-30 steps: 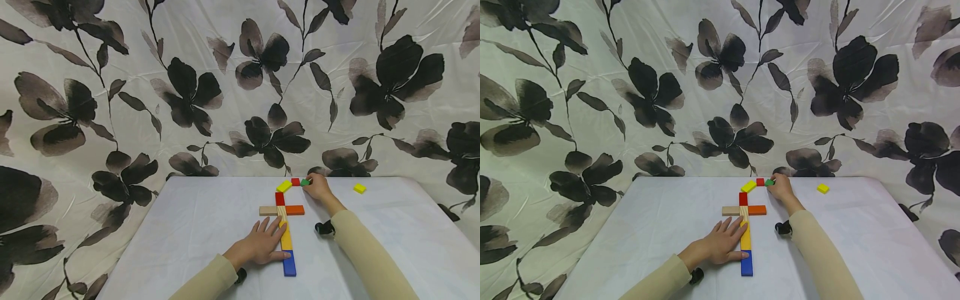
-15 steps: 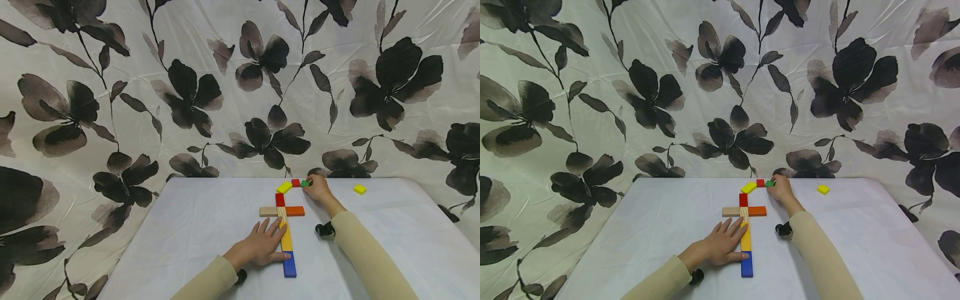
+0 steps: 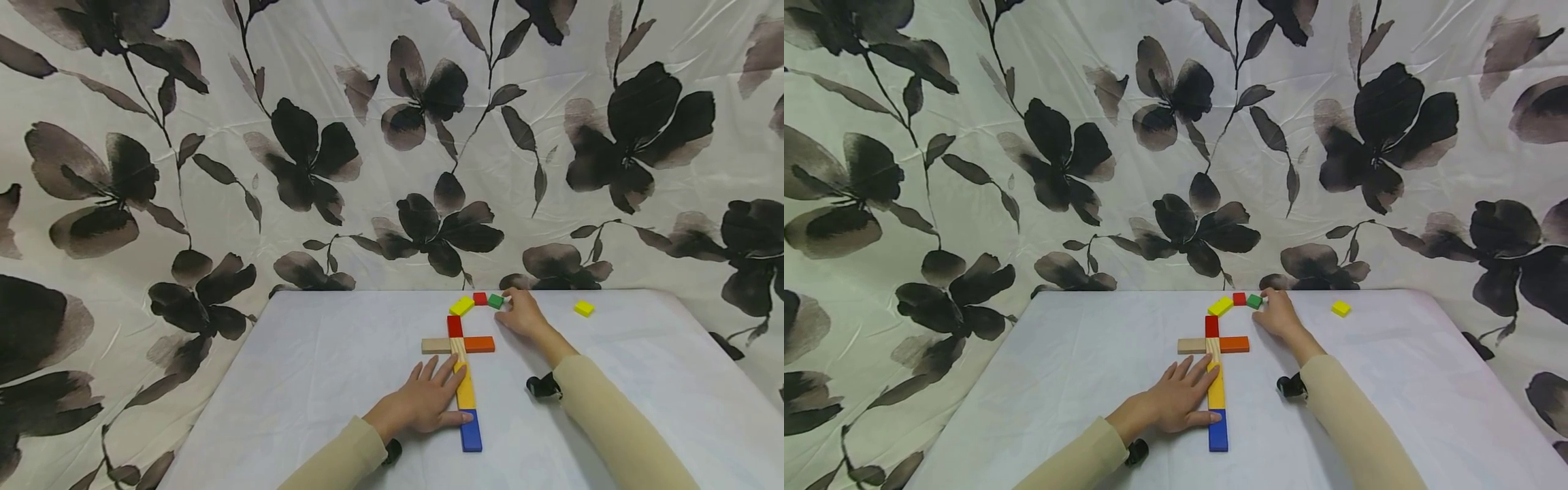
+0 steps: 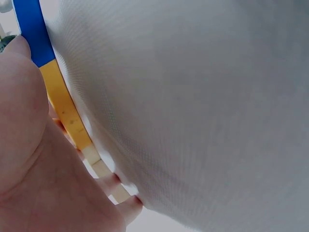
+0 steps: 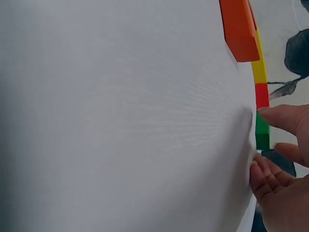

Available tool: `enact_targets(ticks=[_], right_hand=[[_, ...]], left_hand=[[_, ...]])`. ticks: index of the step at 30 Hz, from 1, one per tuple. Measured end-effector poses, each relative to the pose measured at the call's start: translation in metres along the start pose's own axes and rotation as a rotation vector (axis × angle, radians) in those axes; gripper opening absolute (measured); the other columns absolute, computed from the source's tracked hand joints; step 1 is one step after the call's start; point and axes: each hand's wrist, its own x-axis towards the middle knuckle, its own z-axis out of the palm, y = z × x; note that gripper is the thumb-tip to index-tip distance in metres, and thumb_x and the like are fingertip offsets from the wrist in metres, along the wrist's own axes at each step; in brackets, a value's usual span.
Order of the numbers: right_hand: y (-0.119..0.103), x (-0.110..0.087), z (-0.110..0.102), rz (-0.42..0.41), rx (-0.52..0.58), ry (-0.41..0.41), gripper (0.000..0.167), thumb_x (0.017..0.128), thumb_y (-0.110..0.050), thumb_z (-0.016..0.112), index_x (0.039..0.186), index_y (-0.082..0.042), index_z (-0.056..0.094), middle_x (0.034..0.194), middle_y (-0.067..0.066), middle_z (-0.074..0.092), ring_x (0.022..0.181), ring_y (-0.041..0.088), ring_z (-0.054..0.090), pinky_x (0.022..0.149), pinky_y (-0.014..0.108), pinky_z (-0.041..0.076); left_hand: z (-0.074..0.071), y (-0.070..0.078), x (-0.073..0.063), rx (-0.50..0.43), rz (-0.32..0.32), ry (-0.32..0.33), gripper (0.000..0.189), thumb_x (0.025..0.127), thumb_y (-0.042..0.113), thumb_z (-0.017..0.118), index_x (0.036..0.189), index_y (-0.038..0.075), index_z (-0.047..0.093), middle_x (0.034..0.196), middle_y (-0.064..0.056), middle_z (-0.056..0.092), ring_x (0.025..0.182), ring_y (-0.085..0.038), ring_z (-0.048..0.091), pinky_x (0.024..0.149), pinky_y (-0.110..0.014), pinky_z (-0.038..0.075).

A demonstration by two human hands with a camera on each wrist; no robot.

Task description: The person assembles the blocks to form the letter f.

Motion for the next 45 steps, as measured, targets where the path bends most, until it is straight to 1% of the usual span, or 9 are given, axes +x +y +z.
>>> enact_targets(ticks=[5,10,15,22,26,29,33,39,45], right_hand=[[-0.004,-0.009,-0.001,-0.027,-0.024,-0.038,0.054,0.092,-0.015,0.073,0.135,0.01,0.051,0.118,0.028,0.055,0.103,0.038,0.055,0.092,0.052,0.05],[-0.007,-0.02,-0.007,-0.059,-0.07,-0.061,0.054,0.093,-0.018,0.073,0.136,0.008,0.052,0.12,0.028,0.056,0.107,0.04,0.057,0.096,0.056,0.05],[-0.008,-0.031,-0.016,-0.076,-0.112,-0.069,0.052,0.094,-0.02,0.072,0.135,0.006,0.053,0.122,0.027,0.057,0.111,0.041,0.057,0.099,0.058,0.049],[-0.002,-0.05,-0.032,-0.1,-0.182,-0.075,0.05,0.093,-0.02,0.073,0.133,0.005,0.057,0.123,0.026,0.058,0.112,0.04,0.058,0.096,0.06,0.05],[0.003,-0.06,-0.043,-0.118,-0.209,-0.059,0.049,0.092,-0.018,0.074,0.132,0.005,0.058,0.123,0.025,0.058,0.112,0.041,0.059,0.093,0.061,0.051],[0.007,-0.066,-0.05,-0.145,-0.221,-0.036,0.048,0.091,-0.017,0.074,0.131,0.005,0.059,0.121,0.026,0.059,0.11,0.042,0.06,0.09,0.06,0.052],[0.015,-0.073,-0.059,-0.161,-0.233,-0.002,0.047,0.091,-0.017,0.074,0.13,0.005,0.06,0.119,0.025,0.059,0.108,0.041,0.061,0.086,0.06,0.052],[0.032,-0.082,-0.072,-0.156,-0.249,0.03,0.045,0.091,-0.018,0.074,0.127,0.006,0.061,0.117,0.026,0.058,0.106,0.042,0.061,0.083,0.061,0.052],[0.052,-0.086,-0.087,-0.142,-0.247,0.058,0.042,0.092,-0.017,0.072,0.122,0.009,0.061,0.116,0.032,0.055,0.103,0.048,0.058,0.083,0.063,0.049]], left_hand=[[0.001,-0.002,0.0,0.012,0.0,0.005,0.092,0.093,0.08,0.039,0.166,0.029,0.017,0.173,0.002,0.004,0.156,-0.036,0.017,0.122,-0.059,0.022],[0.002,-0.002,0.0,0.008,0.005,0.004,0.092,0.093,0.08,0.039,0.166,0.029,0.016,0.173,0.001,0.003,0.156,-0.036,0.017,0.122,-0.059,0.022],[0.003,-0.002,0.002,0.009,0.005,0.004,0.092,0.093,0.081,0.038,0.166,0.029,0.016,0.173,0.002,0.003,0.156,-0.036,0.016,0.122,-0.059,0.022],[0.005,-0.003,0.005,-0.003,0.004,-0.022,0.092,0.094,0.08,0.037,0.166,0.028,0.014,0.173,0.001,0.001,0.157,-0.037,0.014,0.123,-0.059,0.019],[0.004,-0.002,0.004,-0.003,0.004,-0.025,0.091,0.094,0.079,0.037,0.166,0.028,0.014,0.173,0.001,0.001,0.157,-0.036,0.014,0.123,-0.058,0.018],[0.002,-0.002,0.002,0.001,0.0,-0.016,0.092,0.093,0.08,0.038,0.166,0.028,0.015,0.173,0.002,0.001,0.157,-0.036,0.014,0.123,-0.058,0.019],[0.002,-0.002,0.001,0.006,-0.002,-0.009,0.093,0.093,0.081,0.038,0.166,0.029,0.015,0.173,0.002,0.001,0.156,-0.036,0.014,0.123,-0.058,0.02],[0.003,-0.002,0.002,0.006,0.0,-0.008,0.092,0.093,0.081,0.038,0.166,0.029,0.015,0.173,0.002,0.001,0.156,-0.036,0.015,0.123,-0.058,0.02],[0.002,-0.002,0.002,-0.006,-0.004,-0.011,0.092,0.093,0.081,0.039,0.166,0.029,0.016,0.173,0.002,0.002,0.156,-0.036,0.015,0.123,-0.058,0.02]])
